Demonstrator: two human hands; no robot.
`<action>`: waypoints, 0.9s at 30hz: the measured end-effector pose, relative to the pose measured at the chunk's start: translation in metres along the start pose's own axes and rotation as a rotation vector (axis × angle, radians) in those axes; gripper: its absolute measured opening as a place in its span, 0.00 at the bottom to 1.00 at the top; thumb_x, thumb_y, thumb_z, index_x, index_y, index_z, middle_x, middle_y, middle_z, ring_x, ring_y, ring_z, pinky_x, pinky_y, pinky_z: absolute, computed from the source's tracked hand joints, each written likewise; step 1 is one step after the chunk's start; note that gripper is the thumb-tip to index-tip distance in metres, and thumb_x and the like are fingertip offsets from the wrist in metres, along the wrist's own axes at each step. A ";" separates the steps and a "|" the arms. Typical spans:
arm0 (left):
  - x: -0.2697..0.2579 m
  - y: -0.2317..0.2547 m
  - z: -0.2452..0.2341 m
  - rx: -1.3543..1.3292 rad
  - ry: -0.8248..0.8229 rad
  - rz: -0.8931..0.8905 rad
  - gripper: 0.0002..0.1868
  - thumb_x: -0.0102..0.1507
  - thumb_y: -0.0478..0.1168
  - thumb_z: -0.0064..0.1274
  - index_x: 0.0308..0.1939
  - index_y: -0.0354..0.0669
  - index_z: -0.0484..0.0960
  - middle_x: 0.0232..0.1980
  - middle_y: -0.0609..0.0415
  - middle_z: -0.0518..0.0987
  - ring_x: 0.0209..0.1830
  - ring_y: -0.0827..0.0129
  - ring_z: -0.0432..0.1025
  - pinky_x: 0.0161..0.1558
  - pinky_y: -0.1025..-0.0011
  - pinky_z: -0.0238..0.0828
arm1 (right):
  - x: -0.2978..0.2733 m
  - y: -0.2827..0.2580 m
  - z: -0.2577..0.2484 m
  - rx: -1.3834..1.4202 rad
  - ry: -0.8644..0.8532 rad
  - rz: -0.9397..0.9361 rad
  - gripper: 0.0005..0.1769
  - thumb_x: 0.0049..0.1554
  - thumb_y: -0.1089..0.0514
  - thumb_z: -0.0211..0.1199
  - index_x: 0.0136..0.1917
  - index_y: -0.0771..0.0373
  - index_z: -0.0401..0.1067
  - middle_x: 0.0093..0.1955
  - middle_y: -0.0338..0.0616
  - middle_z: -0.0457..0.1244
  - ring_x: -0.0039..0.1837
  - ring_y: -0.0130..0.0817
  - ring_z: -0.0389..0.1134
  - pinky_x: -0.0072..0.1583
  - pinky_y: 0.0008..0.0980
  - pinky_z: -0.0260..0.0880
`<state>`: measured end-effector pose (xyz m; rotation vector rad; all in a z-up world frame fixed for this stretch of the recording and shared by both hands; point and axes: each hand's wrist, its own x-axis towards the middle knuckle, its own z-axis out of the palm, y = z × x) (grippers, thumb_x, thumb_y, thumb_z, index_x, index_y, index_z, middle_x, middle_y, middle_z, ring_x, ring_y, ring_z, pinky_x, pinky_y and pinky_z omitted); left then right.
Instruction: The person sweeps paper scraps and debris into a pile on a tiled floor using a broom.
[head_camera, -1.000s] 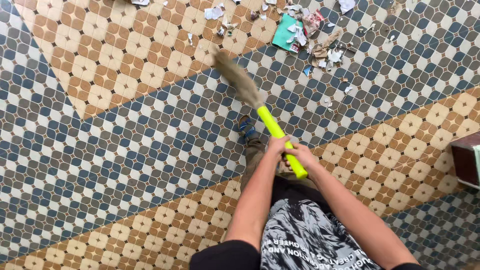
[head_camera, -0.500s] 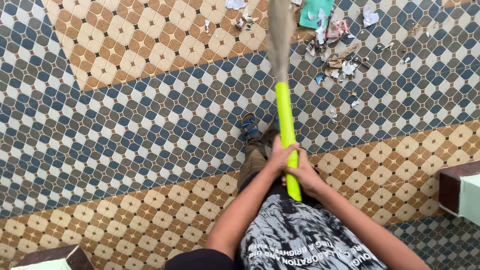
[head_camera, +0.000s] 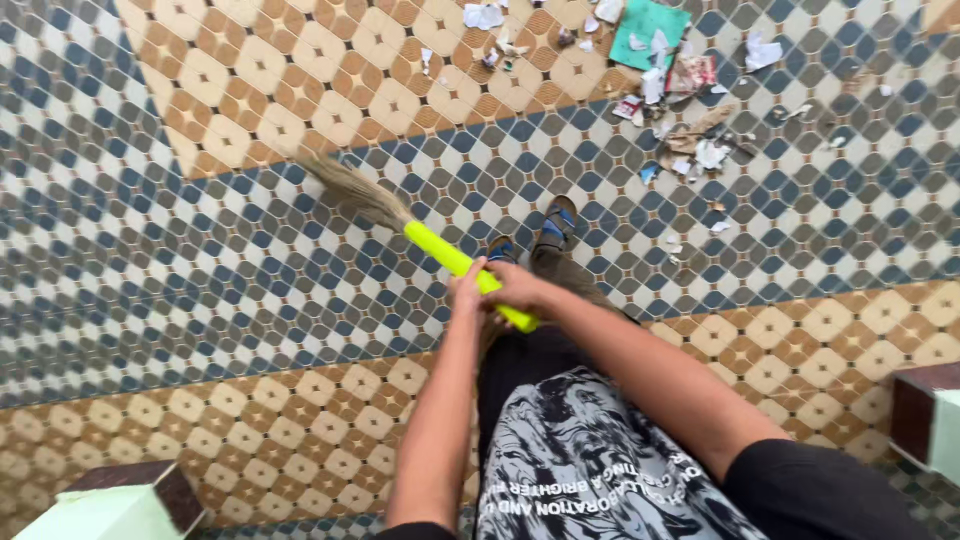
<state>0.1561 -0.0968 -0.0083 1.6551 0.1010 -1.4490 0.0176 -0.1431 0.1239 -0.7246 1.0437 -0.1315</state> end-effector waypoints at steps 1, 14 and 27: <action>0.001 -0.004 0.016 -0.003 0.029 -0.074 0.12 0.58 0.34 0.67 0.37 0.39 0.77 0.29 0.52 0.78 0.22 0.64 0.74 0.24 0.66 0.71 | 0.005 0.000 -0.012 -0.056 0.023 -0.080 0.35 0.55 0.68 0.71 0.72 0.63 0.61 0.48 0.45 0.70 0.40 0.31 0.74 0.38 0.33 0.78; -0.057 -0.130 0.230 0.514 -0.315 -0.024 0.27 0.54 0.35 0.65 0.52 0.35 0.68 0.41 0.46 0.79 0.32 0.62 0.76 0.31 0.64 0.75 | -0.134 0.023 -0.155 0.307 0.508 0.208 0.38 0.56 0.64 0.59 0.75 0.52 0.46 0.43 0.49 0.63 0.31 0.35 0.66 0.31 0.38 0.71; -0.063 -0.086 0.164 0.699 -0.140 0.282 0.38 0.53 0.44 0.69 0.61 0.35 0.65 0.48 0.42 0.80 0.42 0.56 0.77 0.45 0.61 0.75 | -0.088 0.034 -0.140 -0.011 0.170 -0.160 0.44 0.48 0.70 0.66 0.71 0.57 0.47 0.51 0.56 0.63 0.42 0.41 0.71 0.40 0.40 0.76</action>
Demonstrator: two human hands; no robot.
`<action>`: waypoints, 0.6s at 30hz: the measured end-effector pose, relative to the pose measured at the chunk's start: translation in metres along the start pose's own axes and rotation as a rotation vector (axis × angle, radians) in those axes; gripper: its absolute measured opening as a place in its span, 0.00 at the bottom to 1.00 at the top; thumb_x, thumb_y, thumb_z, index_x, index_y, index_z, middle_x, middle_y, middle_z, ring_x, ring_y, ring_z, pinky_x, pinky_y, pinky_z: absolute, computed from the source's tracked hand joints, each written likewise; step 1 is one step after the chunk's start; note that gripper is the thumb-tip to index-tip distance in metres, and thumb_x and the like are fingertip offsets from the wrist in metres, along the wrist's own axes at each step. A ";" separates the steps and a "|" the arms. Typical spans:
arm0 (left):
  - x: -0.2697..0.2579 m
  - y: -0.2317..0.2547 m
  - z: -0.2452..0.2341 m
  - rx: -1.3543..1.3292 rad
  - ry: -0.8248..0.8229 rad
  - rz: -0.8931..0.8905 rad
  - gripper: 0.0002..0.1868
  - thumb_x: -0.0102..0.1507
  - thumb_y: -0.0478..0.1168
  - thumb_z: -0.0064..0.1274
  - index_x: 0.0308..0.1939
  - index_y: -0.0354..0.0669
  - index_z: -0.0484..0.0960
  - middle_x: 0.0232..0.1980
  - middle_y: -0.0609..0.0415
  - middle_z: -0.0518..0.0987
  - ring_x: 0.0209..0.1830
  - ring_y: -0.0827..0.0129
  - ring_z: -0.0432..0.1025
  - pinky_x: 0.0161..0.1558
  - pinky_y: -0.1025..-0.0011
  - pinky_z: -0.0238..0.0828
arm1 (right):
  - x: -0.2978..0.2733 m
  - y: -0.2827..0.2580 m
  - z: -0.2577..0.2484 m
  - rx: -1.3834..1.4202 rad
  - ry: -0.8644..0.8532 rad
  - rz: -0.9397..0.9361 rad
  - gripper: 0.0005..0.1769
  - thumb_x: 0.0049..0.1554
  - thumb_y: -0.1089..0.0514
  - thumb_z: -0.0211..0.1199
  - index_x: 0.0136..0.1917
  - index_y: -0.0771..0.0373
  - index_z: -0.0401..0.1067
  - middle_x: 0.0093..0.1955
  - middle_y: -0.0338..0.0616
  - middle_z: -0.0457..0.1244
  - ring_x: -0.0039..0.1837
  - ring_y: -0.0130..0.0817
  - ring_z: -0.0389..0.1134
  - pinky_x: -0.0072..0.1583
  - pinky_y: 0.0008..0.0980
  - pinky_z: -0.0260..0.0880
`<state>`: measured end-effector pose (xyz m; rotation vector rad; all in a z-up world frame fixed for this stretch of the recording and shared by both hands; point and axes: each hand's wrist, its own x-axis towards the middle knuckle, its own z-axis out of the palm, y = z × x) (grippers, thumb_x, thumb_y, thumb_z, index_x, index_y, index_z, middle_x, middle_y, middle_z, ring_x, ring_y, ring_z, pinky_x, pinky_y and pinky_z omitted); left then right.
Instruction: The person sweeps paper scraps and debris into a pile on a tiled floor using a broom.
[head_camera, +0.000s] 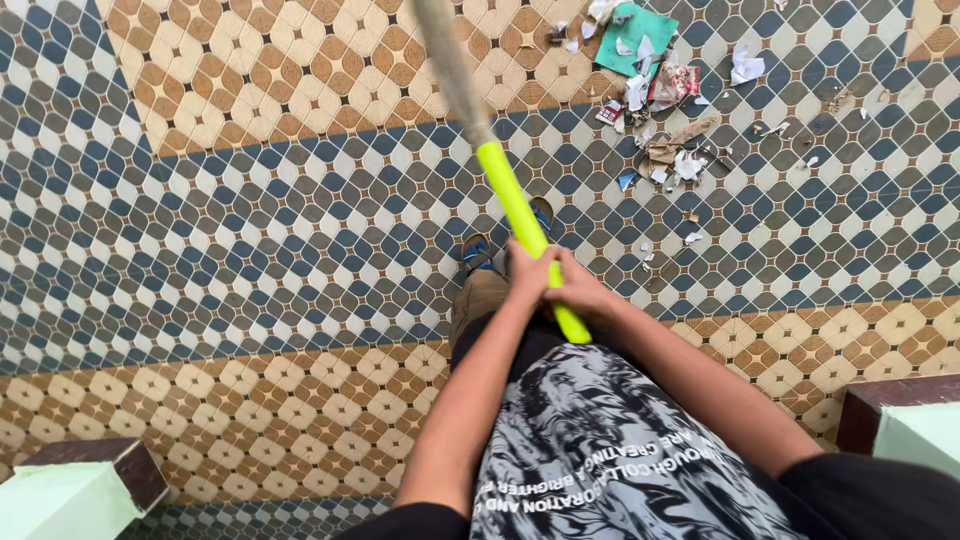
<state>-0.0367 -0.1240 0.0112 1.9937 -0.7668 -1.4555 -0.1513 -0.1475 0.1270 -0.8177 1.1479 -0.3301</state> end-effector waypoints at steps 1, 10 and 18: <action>0.005 -0.004 -0.019 0.005 0.058 0.017 0.37 0.54 0.45 0.69 0.59 0.34 0.67 0.47 0.41 0.80 0.43 0.55 0.78 0.45 0.61 0.76 | 0.014 0.004 0.004 -0.176 -0.040 -0.207 0.44 0.49 0.70 0.71 0.71 0.60 0.49 0.55 0.55 0.63 0.51 0.40 0.72 0.46 0.39 0.78; -0.040 -0.031 -0.219 -0.288 0.147 -0.213 0.26 0.65 0.37 0.51 0.68 0.45 0.66 0.50 0.48 0.79 0.40 0.67 0.75 0.40 0.69 0.72 | 0.115 -0.009 0.146 -0.092 -0.126 0.278 0.29 0.49 0.63 0.69 0.62 0.69 0.66 0.34 0.49 0.67 0.29 0.38 0.69 0.30 0.38 0.69; -0.202 -0.103 -0.314 -0.194 0.244 -0.260 0.09 0.63 0.26 0.43 0.45 0.36 0.75 0.43 0.53 0.78 0.40 0.72 0.73 0.42 0.73 0.74 | 0.170 0.047 0.095 0.111 -0.045 0.391 0.23 0.55 0.54 0.70 0.56 0.73 0.69 0.35 0.52 0.66 0.29 0.42 0.69 0.29 0.40 0.71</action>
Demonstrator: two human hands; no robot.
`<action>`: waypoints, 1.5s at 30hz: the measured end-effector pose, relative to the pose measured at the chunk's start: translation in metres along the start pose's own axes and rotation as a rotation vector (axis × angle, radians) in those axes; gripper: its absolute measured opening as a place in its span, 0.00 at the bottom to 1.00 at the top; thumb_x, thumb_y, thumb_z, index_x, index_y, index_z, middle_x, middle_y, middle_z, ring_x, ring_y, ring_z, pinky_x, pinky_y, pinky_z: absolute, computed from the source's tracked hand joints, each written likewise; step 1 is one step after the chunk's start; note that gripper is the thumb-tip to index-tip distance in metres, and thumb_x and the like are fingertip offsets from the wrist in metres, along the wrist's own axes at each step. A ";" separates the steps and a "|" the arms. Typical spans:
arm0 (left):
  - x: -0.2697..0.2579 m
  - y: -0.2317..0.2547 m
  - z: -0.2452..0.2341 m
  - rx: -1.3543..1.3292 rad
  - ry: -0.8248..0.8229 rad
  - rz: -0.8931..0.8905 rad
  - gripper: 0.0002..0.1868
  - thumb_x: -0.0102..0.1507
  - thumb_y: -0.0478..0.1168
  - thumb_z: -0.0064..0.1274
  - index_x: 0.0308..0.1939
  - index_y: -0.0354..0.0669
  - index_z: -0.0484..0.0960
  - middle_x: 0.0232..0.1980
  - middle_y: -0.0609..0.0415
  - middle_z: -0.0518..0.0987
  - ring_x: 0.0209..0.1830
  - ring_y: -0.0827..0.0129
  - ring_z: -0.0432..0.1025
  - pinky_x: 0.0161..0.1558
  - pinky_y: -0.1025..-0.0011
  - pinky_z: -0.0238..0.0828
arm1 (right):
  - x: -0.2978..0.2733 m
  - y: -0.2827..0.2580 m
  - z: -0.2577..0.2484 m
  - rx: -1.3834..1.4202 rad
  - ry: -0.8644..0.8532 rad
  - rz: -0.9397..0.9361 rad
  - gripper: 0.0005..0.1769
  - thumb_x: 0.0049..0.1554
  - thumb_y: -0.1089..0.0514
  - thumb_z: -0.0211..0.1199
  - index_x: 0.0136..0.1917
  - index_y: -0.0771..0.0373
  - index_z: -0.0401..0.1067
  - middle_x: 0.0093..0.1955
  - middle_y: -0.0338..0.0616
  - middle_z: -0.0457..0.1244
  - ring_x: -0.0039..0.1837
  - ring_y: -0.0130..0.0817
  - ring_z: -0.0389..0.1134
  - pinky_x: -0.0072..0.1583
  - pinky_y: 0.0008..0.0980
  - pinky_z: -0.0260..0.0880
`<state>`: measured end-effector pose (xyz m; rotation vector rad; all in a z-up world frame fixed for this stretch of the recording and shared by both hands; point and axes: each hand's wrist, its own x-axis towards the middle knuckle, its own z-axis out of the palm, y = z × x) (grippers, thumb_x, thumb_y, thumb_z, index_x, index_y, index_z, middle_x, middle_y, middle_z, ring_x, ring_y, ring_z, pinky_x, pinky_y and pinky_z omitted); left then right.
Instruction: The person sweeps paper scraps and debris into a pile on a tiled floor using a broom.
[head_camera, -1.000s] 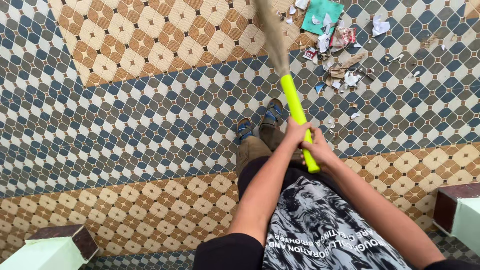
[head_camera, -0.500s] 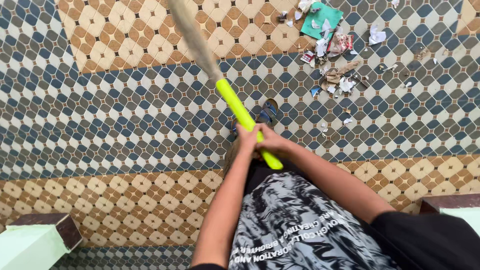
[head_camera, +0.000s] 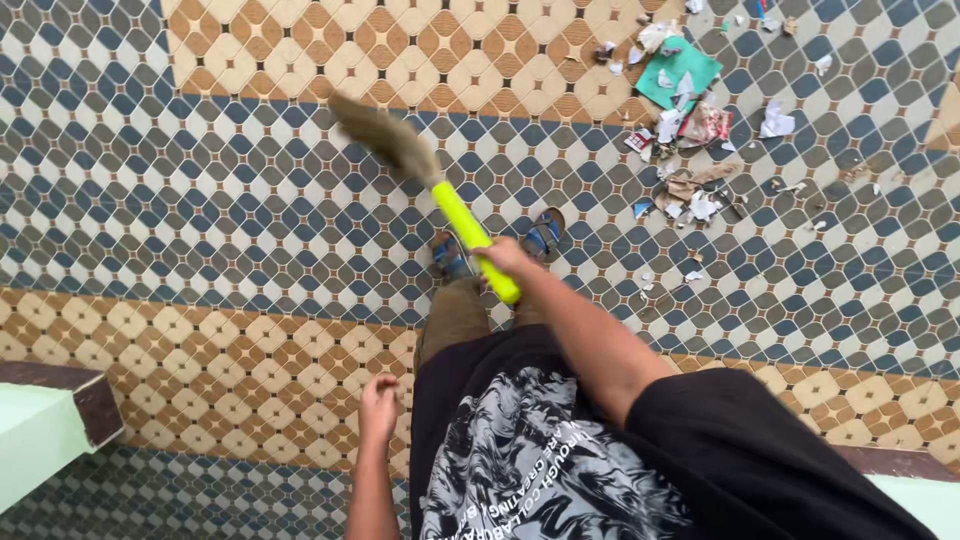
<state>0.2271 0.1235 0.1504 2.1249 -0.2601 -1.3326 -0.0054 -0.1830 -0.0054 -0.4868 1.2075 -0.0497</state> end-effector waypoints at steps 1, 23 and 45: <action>-0.009 -0.005 -0.009 -0.016 0.033 -0.017 0.08 0.64 0.25 0.44 0.45 0.35 0.75 0.42 0.51 0.78 0.36 0.69 0.72 0.40 0.73 0.71 | 0.004 0.000 -0.022 0.010 0.018 0.020 0.20 0.56 0.50 0.67 0.53 0.68 0.71 0.34 0.51 0.66 0.30 0.41 0.69 0.30 0.39 0.71; 0.111 0.123 -0.170 0.043 -0.110 0.102 0.20 0.61 0.25 0.44 0.55 0.41 0.76 0.50 0.57 0.77 0.44 0.76 0.71 0.45 0.76 0.70 | -0.028 -0.019 0.166 -0.105 0.093 -0.083 0.25 0.50 0.67 0.62 0.60 0.58 0.62 0.37 0.45 0.62 0.34 0.36 0.65 0.33 0.37 0.70; 0.120 -0.013 -0.287 0.074 0.070 -0.180 0.26 0.67 0.35 0.48 0.70 0.45 0.66 0.50 0.52 0.77 0.40 0.70 0.75 0.41 0.72 0.72 | 0.013 0.027 0.083 -0.166 0.417 0.021 0.26 0.51 0.57 0.73 0.61 0.63 0.70 0.38 0.45 0.66 0.30 0.33 0.65 0.32 0.36 0.67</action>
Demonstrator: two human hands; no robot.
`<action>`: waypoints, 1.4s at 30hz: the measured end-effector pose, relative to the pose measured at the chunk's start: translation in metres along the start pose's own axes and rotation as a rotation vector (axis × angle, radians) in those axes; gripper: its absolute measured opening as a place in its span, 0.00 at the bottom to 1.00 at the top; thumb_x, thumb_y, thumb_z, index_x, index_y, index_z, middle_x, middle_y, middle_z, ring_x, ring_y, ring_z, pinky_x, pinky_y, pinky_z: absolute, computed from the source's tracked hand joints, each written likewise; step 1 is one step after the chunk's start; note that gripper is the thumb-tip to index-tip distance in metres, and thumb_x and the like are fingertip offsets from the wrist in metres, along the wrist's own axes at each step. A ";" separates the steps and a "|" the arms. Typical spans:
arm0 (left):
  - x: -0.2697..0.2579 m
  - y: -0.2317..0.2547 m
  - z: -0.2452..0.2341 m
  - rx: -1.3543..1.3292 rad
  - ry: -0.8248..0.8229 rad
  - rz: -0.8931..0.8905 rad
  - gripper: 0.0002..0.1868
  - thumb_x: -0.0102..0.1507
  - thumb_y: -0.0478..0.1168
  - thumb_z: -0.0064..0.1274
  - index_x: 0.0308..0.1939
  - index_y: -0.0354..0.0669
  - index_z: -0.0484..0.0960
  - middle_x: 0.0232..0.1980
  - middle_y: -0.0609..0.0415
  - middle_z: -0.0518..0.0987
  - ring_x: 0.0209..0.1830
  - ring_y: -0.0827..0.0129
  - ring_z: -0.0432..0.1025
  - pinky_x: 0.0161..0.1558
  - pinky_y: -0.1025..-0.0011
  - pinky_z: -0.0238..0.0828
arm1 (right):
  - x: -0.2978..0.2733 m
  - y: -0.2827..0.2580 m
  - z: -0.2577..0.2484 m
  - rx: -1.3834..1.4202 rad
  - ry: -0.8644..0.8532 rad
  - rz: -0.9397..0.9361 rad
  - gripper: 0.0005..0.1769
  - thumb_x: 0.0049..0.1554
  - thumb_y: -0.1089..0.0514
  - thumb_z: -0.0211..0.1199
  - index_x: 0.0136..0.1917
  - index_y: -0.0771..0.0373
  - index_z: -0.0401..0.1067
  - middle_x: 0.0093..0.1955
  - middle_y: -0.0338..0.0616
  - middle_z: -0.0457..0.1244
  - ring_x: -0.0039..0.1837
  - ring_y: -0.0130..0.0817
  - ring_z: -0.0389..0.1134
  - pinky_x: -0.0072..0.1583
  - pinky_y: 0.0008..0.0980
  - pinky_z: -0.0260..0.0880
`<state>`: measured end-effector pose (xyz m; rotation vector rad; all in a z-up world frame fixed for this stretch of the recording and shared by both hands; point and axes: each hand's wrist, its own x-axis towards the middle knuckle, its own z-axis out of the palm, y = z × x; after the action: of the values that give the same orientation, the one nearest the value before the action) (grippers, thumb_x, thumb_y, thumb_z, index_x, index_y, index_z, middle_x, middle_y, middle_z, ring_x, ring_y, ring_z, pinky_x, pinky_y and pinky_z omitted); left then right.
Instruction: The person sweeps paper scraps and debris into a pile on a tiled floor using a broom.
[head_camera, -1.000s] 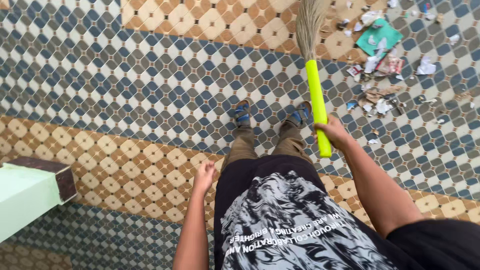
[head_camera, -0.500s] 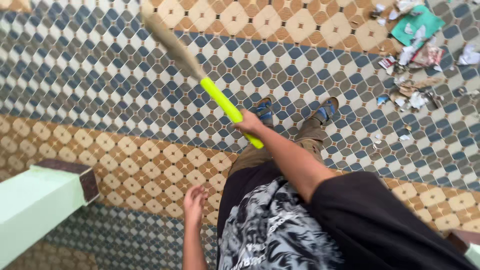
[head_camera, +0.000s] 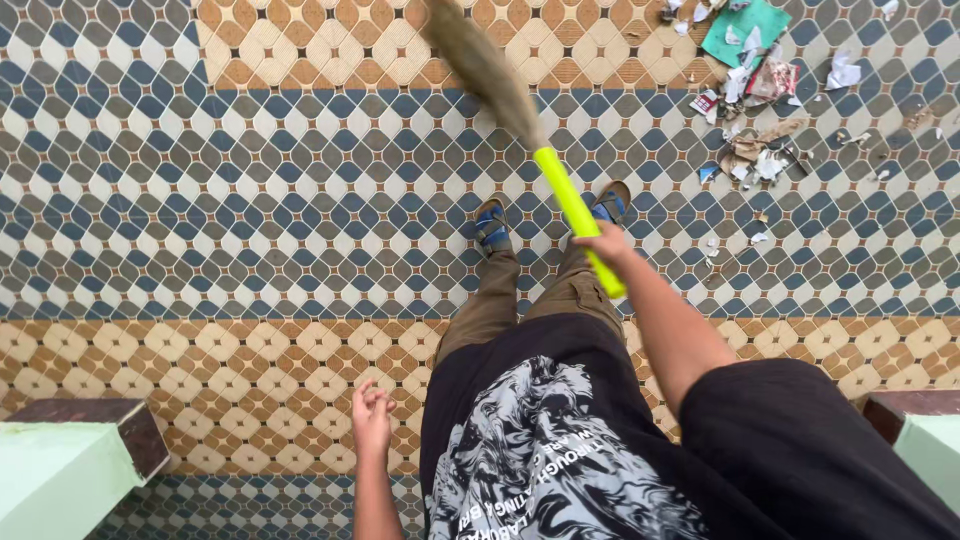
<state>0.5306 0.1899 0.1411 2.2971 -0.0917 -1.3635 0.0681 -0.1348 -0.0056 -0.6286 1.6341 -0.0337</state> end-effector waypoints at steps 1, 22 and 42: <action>0.008 0.008 0.006 0.051 -0.018 0.031 0.26 0.67 0.35 0.48 0.71 0.45 0.67 0.50 0.52 0.78 0.41 0.71 0.75 0.41 0.73 0.71 | -0.008 0.000 -0.024 0.014 0.058 0.026 0.26 0.51 0.57 0.72 0.60 0.63 0.69 0.37 0.44 0.65 0.30 0.33 0.66 0.32 0.37 0.68; -0.015 0.041 0.086 0.162 -0.158 0.064 0.24 0.65 0.37 0.52 0.66 0.41 0.72 0.45 0.53 0.80 0.39 0.71 0.76 0.38 0.77 0.65 | -0.121 -0.006 -0.039 -0.762 -0.052 -0.221 0.37 0.59 0.39 0.62 0.75 0.52 0.58 0.57 0.61 0.67 0.60 0.60 0.69 0.60 0.55 0.70; -0.082 0.053 0.231 0.221 -0.230 0.055 0.22 0.66 0.37 0.46 0.65 0.42 0.71 0.48 0.54 0.82 0.40 0.71 0.77 0.35 0.76 0.65 | -0.019 0.096 -0.309 -0.148 0.290 0.001 0.19 0.60 0.48 0.66 0.56 0.64 0.73 0.37 0.51 0.67 0.34 0.38 0.70 0.39 0.40 0.70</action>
<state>0.3034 0.0845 0.1377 2.2815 -0.3944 -1.6554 -0.2534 -0.1483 0.0307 -0.7638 1.9300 -0.0031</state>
